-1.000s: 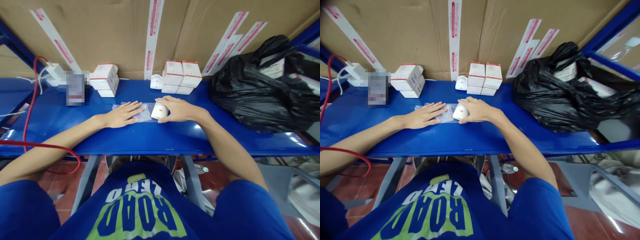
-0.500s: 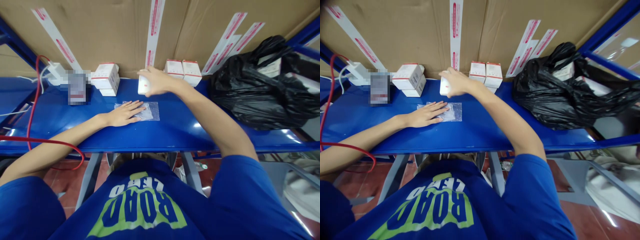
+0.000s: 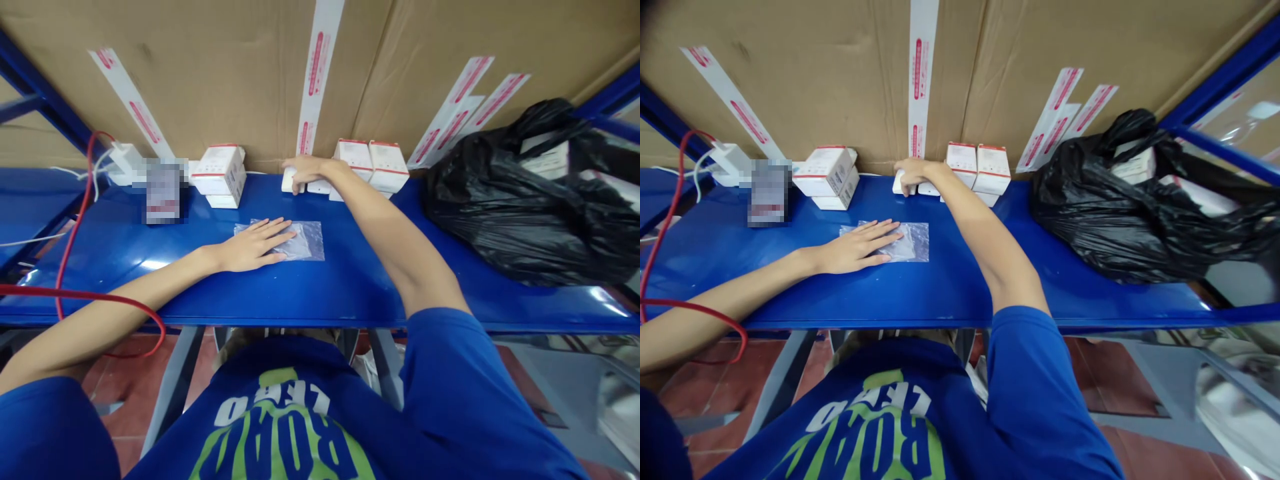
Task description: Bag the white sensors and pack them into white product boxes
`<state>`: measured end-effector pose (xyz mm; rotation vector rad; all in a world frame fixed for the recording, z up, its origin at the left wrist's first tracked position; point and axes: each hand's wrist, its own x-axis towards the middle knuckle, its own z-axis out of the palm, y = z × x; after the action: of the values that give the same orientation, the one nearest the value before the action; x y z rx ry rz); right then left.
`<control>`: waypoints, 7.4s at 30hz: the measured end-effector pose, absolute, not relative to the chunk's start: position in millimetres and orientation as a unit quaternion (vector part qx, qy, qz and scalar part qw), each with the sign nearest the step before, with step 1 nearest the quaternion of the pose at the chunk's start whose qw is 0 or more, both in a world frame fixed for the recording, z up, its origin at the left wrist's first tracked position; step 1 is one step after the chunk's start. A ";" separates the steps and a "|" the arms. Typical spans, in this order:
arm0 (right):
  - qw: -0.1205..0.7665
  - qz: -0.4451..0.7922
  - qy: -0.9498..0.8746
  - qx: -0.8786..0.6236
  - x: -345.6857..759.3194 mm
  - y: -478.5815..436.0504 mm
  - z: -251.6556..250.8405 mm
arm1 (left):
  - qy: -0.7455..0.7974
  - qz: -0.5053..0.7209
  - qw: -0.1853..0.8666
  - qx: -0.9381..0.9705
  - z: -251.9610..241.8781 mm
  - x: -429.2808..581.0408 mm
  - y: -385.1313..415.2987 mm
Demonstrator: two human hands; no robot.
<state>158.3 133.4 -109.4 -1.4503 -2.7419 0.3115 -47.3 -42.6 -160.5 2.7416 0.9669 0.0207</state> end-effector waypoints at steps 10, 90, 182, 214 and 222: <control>0.020 0.134 -0.885 -0.445 164.1 123.8 -110.2 | 0.330 0.013 0.121 0.936 -162.3 -46.9 -41.8; 0.365 0.337 -0.725 -0.476 220.5 -37.6 -131.7 | 0.506 0.293 0.435 0.685 -105.9 -63.0 -17.3; 0.281 0.147 -0.804 -0.502 209.3 -40.3 -146.0 | 0.411 0.037 0.054 0.909 -152.9 -26.2 -65.4; 0.033 0.198 -0.886 -0.418 204.2 -53.6 -164.4 | 0.403 -0.027 0.118 0.907 -158.8 -38.0 -45.9; 0.035 0.189 -0.886 -0.423 202.7 -51.4 -166.2 | 0.410 -0.043 0.142 0.900 -153.4 -40.2 -39.5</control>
<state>202.7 -51.4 -166.2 -1.3000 -2.7228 0.5802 -40.2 -39.5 -153.4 2.5956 1.1841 -0.1243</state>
